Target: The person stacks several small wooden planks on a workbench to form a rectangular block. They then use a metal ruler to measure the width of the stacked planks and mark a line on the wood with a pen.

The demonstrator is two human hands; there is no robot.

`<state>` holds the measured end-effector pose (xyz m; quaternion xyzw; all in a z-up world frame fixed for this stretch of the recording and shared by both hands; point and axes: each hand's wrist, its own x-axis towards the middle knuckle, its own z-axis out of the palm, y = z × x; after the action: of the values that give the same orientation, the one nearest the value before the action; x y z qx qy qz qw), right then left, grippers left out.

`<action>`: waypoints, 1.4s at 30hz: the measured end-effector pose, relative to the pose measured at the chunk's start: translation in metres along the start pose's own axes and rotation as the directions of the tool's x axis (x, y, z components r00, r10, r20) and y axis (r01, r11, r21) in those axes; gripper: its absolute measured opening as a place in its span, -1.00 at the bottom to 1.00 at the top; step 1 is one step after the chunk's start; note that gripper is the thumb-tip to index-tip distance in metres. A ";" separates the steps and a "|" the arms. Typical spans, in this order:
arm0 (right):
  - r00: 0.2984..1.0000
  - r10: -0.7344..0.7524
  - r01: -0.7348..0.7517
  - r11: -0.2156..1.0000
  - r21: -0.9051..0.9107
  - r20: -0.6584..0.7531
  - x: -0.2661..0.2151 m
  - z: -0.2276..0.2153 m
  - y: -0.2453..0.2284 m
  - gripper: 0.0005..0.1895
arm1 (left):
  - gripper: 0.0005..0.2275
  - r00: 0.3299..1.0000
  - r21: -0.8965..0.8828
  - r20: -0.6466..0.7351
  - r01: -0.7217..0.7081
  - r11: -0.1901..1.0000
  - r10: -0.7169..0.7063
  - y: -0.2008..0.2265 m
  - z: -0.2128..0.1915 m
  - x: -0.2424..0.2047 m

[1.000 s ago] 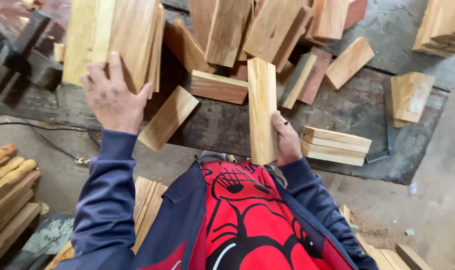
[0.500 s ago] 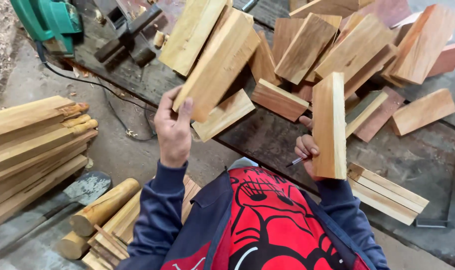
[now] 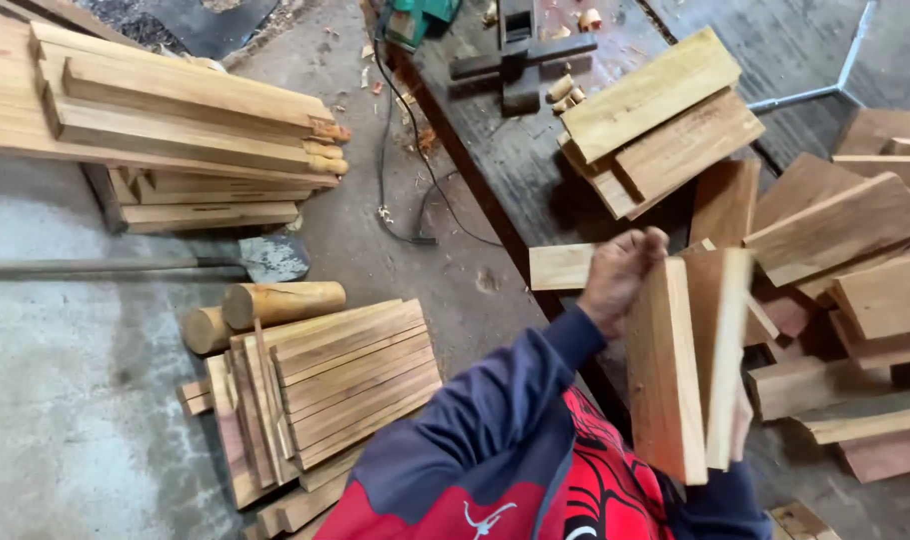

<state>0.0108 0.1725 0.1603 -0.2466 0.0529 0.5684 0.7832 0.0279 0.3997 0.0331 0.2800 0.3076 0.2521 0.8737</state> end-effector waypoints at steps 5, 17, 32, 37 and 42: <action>0.938 0.215 -0.200 0.976 0.080 -0.273 0.042 -0.022 0.032 -0.34 | -0.63 0.893 0.204 -0.439 -0.002 0.979 0.093 0.004 0.011 -0.021; 0.808 -0.353 -0.108 0.697 -0.709 -0.471 0.025 -0.010 0.004 -0.05 | -0.54 0.752 0.109 0.011 0.654 0.749 -0.659 0.001 0.071 -0.147; 0.360 -0.823 -0.277 0.356 -0.893 -0.440 -0.105 -0.035 0.013 0.08 | -0.62 0.847 0.515 0.119 0.393 0.761 -0.518 -0.090 0.108 -0.183; 0.452 -0.859 -0.531 -0.041 -0.847 -0.242 -0.184 -0.047 -0.007 -0.24 | -0.46 0.905 0.491 0.155 0.277 0.826 -0.396 -0.144 0.144 -0.225; 0.535 -0.843 -0.493 -0.260 -0.830 -0.054 -0.269 -0.117 -0.082 -0.45 | -0.14 0.866 0.572 0.396 0.029 0.820 -0.306 -0.189 0.185 -0.227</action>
<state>0.0156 -0.1314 0.1827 -0.9636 -0.1227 0.0126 0.2373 0.0489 0.0628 0.1224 0.5414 0.1692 -0.0025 0.8235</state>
